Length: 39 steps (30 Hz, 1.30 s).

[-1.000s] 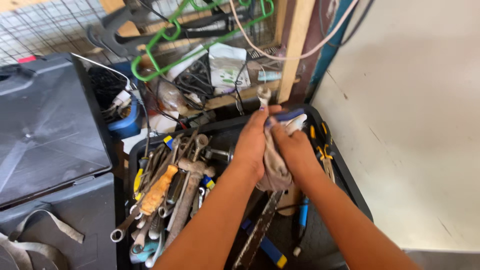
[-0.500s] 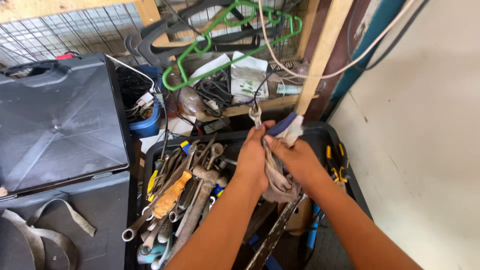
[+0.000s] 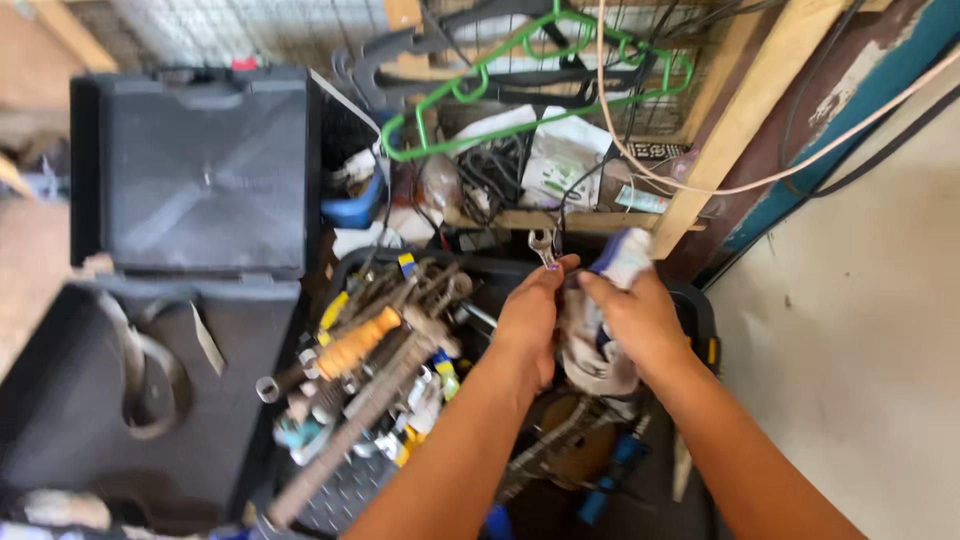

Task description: The person wipes hand tools one at a time with a cloth over an open toolbox tray filled with wrenches, pliers, screwdrivers and hammers, then places each cleaned tool back into the tray. The toolbox lid stays open beside the tray throughout the clip.

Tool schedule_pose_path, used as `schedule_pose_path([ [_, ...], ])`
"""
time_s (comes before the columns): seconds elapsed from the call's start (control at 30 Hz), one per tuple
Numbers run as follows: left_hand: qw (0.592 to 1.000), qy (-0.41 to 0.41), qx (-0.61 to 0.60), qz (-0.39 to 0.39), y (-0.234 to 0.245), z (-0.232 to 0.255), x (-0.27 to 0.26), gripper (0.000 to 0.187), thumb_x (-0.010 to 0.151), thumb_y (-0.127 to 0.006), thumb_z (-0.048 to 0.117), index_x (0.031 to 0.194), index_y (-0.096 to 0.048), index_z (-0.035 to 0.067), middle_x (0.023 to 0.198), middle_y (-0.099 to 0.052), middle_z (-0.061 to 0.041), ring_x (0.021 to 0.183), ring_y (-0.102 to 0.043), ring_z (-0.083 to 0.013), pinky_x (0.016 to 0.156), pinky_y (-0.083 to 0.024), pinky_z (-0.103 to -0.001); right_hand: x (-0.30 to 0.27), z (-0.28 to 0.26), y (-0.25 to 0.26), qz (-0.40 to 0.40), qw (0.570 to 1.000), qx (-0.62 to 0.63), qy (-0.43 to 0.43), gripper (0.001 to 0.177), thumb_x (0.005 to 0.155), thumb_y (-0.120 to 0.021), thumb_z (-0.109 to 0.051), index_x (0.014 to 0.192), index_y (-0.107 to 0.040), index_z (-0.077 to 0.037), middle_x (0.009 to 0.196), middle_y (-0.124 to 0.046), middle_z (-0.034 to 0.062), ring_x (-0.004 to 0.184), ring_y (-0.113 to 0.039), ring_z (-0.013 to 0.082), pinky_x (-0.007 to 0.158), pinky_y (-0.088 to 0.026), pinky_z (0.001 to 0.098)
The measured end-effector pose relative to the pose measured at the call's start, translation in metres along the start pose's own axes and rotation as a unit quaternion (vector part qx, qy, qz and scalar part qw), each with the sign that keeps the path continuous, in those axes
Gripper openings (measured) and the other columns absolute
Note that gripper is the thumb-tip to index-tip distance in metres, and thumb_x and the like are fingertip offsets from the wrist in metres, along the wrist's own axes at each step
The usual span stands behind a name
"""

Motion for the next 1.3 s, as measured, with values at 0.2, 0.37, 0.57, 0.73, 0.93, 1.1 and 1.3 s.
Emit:
schedule_pose_path([
  [0.2,0.989,-0.003,-0.102,0.108,-0.008,-0.053,0.039,0.036,0.099,-0.05,0.024,0.121,-0.069,0.002,0.104,-0.072,-0.013,0.086,-0.067,-0.0244,0.074,-0.055,-0.039,-0.005,-0.016,0.005,-0.058,0.95,-0.197,0.234,0.029,0.09,-0.067,-0.015,0.113,-0.059,-0.001,0.109,-0.069,0.027,0.101,-0.064,0.0476,0.081,-0.05,0.0477],
  [0.37,0.976,-0.1,-0.004,0.196,-0.023,-0.058,0.034,0.035,0.094,-0.058,0.027,0.111,-0.077,0.003,0.092,-0.072,-0.014,0.074,-0.062,-0.022,0.067,-0.052,-0.041,0.04,0.037,0.016,-0.128,0.988,-0.038,0.079,0.031,0.093,-0.06,-0.017,0.123,-0.062,-0.01,0.111,-0.072,0.0104,0.099,-0.066,0.026,0.085,-0.051,0.0378],
  [0.57,0.95,-0.148,-0.003,0.275,-0.028,-0.038,0.008,0.039,0.094,-0.062,0.039,0.115,-0.076,0.009,0.097,-0.077,-0.012,0.083,-0.067,-0.0184,0.078,-0.054,-0.035,0.052,0.053,0.013,-0.137,0.99,0.02,0.025,0.031,0.104,-0.059,-0.031,0.119,-0.065,-0.004,0.109,-0.066,0.0111,0.093,-0.057,0.0184,0.082,-0.047,0.0363],
  [0.73,0.949,-0.116,-0.021,0.291,-0.012,-0.033,0.008,0.038,0.094,-0.059,0.038,0.116,-0.076,0.013,0.1,-0.077,-0.011,0.086,-0.069,-0.0217,0.079,-0.054,-0.037,0.04,0.037,-0.007,-0.16,0.983,0.035,0.08,0.032,0.103,-0.057,-0.033,0.115,-0.065,-0.005,0.111,-0.07,0.0093,0.096,-0.061,0.0147,0.087,-0.049,0.0324],
  [0.93,0.937,-0.146,0.079,0.308,-0.021,-0.032,0.015,0.035,0.091,-0.065,0.038,0.109,-0.08,0.013,0.089,-0.074,-0.013,0.082,-0.068,-0.0217,0.079,-0.053,-0.036,0.057,0.017,0.007,-0.087,0.982,-0.094,0.139,0.025,0.093,-0.065,-0.017,0.114,-0.059,-0.004,0.098,-0.071,0.0133,0.086,-0.065,0.0207,0.079,-0.052,0.0386],
  [1.1,0.952,-0.113,-0.028,0.282,0.0,-0.035,0.038,0.03,0.09,-0.06,0.027,0.105,-0.081,0.012,0.087,-0.076,-0.012,0.072,-0.064,-0.0231,0.063,-0.051,-0.041,0.04,0.007,-0.009,-0.131,0.953,-0.159,0.222,0.014,0.096,-0.066,-0.014,0.107,-0.066,-0.005,0.092,-0.07,0.016,0.081,-0.064,0.0217,0.078,-0.052,0.0398],
  [1.3,0.95,-0.192,0.003,0.246,0.002,-0.016,0.038,0.03,0.093,-0.064,0.029,0.104,-0.08,0.006,0.081,-0.075,-0.004,0.071,-0.065,-0.0128,0.065,-0.053,-0.029,0.018,0.023,-0.013,-0.109,0.971,-0.165,0.132,0.021,0.091,-0.064,-0.007,0.111,-0.068,-0.008,0.08,-0.067,0.0146,0.065,-0.057,0.0213,0.061,-0.047,0.038],
])
Point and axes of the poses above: each hand's wrist, its own x-axis towards the middle knuckle, its own y-axis out of the back of the hand, z = x × y, the point moved 9 cm from there along x, towards the middle knuckle
